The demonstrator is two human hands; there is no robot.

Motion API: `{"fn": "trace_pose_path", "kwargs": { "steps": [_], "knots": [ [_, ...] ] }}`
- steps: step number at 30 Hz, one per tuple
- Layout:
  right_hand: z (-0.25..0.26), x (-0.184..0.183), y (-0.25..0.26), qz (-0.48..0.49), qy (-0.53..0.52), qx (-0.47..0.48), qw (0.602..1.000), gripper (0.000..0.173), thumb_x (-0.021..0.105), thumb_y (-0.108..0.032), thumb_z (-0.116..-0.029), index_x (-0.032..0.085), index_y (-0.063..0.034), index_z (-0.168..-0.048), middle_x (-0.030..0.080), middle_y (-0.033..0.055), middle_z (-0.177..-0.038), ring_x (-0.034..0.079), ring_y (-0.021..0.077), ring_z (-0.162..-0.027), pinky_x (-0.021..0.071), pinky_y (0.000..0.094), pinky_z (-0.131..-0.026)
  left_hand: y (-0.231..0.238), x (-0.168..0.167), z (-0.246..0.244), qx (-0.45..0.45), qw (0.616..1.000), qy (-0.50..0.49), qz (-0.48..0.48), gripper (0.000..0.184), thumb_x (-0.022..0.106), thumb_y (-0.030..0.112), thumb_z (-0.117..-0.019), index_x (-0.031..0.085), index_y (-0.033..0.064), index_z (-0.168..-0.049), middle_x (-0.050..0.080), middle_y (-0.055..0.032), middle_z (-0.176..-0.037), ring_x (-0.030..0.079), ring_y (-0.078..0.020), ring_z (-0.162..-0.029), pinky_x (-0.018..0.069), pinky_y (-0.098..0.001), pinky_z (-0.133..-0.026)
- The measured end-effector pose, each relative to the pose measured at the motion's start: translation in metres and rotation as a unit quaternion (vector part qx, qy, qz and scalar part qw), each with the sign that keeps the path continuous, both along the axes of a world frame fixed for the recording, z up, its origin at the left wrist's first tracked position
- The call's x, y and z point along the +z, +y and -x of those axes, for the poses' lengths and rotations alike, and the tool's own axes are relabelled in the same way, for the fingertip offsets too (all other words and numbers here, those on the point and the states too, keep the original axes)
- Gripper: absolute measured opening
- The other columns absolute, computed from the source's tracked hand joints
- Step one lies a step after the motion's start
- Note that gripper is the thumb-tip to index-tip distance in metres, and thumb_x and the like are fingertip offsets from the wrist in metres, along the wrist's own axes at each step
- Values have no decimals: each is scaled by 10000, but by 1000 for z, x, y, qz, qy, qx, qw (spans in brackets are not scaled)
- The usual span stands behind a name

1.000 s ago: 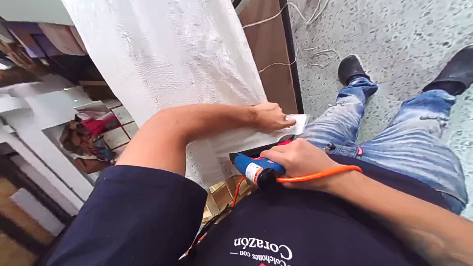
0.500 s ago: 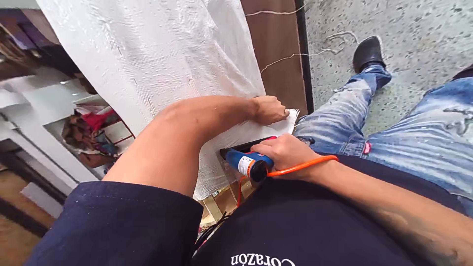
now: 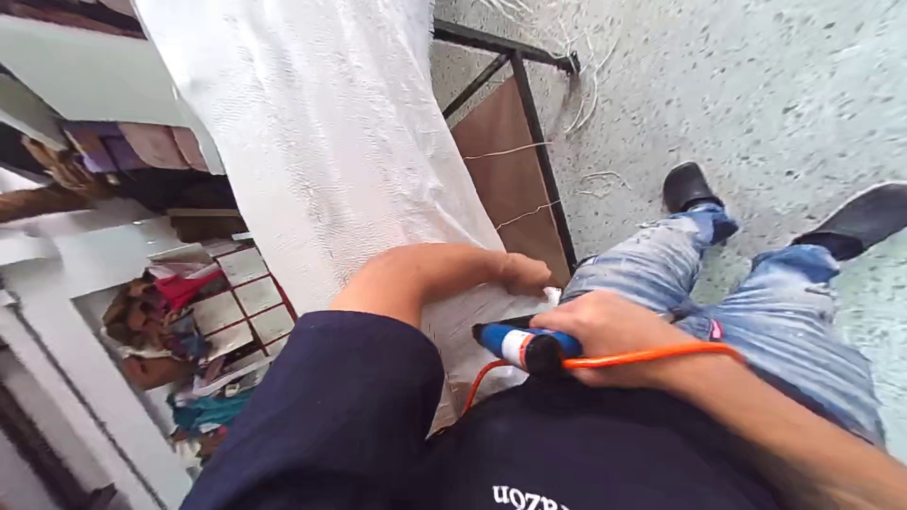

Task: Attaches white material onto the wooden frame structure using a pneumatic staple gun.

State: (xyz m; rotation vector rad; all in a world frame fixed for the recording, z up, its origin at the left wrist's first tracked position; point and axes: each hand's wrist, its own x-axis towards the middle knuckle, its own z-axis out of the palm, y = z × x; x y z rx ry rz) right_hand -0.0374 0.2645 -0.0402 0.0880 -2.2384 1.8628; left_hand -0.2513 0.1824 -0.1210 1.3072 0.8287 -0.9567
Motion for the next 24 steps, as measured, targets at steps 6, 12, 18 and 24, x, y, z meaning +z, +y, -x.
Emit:
{"fn": "trace_pose_path", "kwargs": {
  "steps": [6,12,18,24],
  "knots": [
    [-21,1,60,-57,-83,-154,983,314,639,-365,-807,717,-102,-959,683,74,-742,692,289,-669,530,532,-542,173,33,94,-62,989,130,-38,734,834,634,-742,666,255,-1347,709,-67,-1259,656,-276,-1187,498,-607,-1008],
    [21,-16,67,8,-82,-191,978,355,605,-392,-854,729,-88,-991,715,100,-791,713,299,-705,546,536,-579,268,112,150,-341,896,283,9,838,725,860,-635,778,132,-1048,715,-201,-1108,657,-434,-1097,457,-740,-893],
    [54,-21,88,36,-75,-117,990,327,619,-400,-851,706,-97,-940,684,102,-740,699,316,-684,525,557,-562,252,152,162,-299,926,42,-225,121,646,124,-925,661,4,-925,666,-202,-899,663,-418,-890,480,-638,-793],
    [89,-14,118,44,-38,-97,994,334,611,-425,-870,683,-101,-899,668,88,-709,690,295,-658,519,521,-546,224,137,164,-117,956,129,-236,234,441,181,-1027,605,14,-1033,654,-177,-757,688,-415,-796,517,-604,-734]
  ]
}}
